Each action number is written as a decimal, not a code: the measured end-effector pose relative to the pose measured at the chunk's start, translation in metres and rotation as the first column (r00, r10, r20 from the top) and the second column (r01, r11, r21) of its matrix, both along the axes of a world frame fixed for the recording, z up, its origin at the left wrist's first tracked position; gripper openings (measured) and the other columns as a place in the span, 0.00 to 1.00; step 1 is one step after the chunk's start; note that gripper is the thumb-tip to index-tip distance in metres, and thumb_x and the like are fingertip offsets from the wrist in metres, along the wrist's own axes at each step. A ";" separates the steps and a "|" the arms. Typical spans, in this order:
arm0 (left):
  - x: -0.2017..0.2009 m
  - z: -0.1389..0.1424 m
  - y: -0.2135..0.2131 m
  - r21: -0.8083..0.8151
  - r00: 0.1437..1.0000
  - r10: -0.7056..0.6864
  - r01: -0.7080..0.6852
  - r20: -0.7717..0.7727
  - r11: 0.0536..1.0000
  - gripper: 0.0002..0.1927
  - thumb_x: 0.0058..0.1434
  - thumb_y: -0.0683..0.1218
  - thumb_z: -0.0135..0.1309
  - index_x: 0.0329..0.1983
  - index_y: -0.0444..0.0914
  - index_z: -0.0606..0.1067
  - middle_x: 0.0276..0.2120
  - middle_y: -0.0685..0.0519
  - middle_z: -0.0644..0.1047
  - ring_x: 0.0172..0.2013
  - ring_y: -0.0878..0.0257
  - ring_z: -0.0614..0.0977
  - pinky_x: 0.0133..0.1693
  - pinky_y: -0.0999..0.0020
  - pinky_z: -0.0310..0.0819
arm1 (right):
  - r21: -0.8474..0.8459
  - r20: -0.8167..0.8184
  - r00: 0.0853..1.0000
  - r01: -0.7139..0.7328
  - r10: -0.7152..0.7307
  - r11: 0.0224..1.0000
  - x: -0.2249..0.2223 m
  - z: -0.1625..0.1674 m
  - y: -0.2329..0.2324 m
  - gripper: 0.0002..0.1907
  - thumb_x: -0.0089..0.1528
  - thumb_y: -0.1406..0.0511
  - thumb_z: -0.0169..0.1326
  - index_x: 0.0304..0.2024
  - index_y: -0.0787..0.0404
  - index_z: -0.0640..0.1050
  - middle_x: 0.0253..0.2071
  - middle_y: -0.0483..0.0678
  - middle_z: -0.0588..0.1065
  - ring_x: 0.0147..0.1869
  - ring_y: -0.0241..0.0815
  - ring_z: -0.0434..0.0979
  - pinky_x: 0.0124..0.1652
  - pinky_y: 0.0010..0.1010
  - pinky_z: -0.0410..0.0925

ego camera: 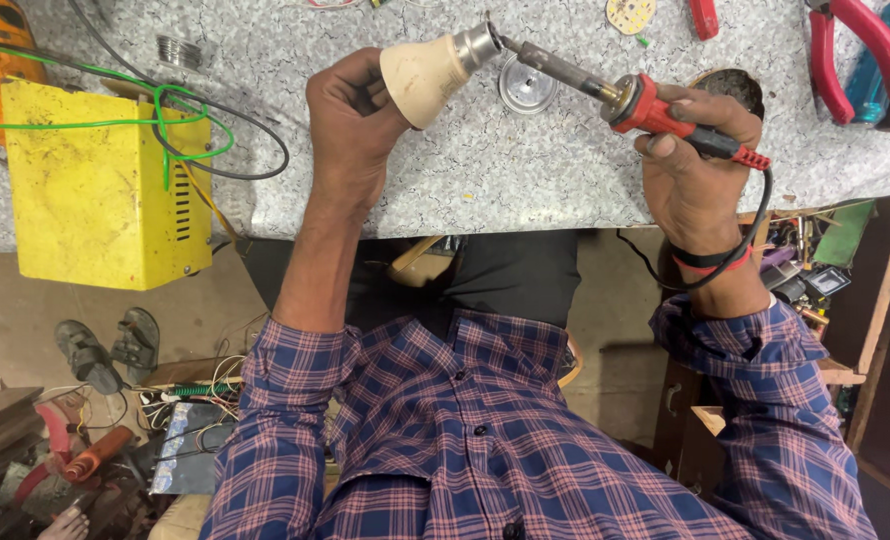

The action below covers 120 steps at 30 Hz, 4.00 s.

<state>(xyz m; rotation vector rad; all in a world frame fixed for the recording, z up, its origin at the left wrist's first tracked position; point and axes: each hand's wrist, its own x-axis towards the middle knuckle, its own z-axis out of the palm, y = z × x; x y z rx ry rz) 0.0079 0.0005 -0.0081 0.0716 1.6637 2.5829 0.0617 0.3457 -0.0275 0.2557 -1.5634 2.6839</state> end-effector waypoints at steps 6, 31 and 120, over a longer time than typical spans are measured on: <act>0.000 0.000 -0.001 0.017 1.000 0.005 -0.004 -0.015 1.000 0.09 0.63 0.31 0.64 0.46 0.30 0.80 0.39 0.51 0.83 0.39 0.68 0.84 0.40 0.73 0.81 | 0.037 -0.007 1.000 -0.003 0.003 0.999 -0.001 0.001 -0.001 0.13 0.67 0.74 0.65 0.54 0.61 0.80 0.58 0.56 0.77 0.57 0.43 0.82 0.52 0.25 0.77; -0.002 0.001 0.001 -0.050 1.000 -0.006 0.006 -0.011 0.999 0.11 0.62 0.32 0.66 0.47 0.31 0.80 0.41 0.51 0.84 0.41 0.67 0.85 0.44 0.71 0.83 | 0.001 0.024 1.000 -0.012 0.012 1.000 0.000 0.003 -0.002 0.13 0.67 0.74 0.66 0.52 0.60 0.79 0.57 0.54 0.78 0.56 0.42 0.82 0.53 0.26 0.76; -0.009 0.014 -0.012 0.047 0.920 -0.357 0.354 0.163 0.934 0.20 0.73 0.51 0.56 0.56 0.29 0.75 0.45 0.51 0.80 0.47 0.68 0.79 0.54 0.69 0.74 | 0.445 -0.120 0.993 0.037 0.019 0.895 0.001 0.021 0.013 0.11 0.60 0.74 0.70 0.41 0.63 0.81 0.49 0.53 0.79 0.52 0.39 0.79 0.55 0.27 0.72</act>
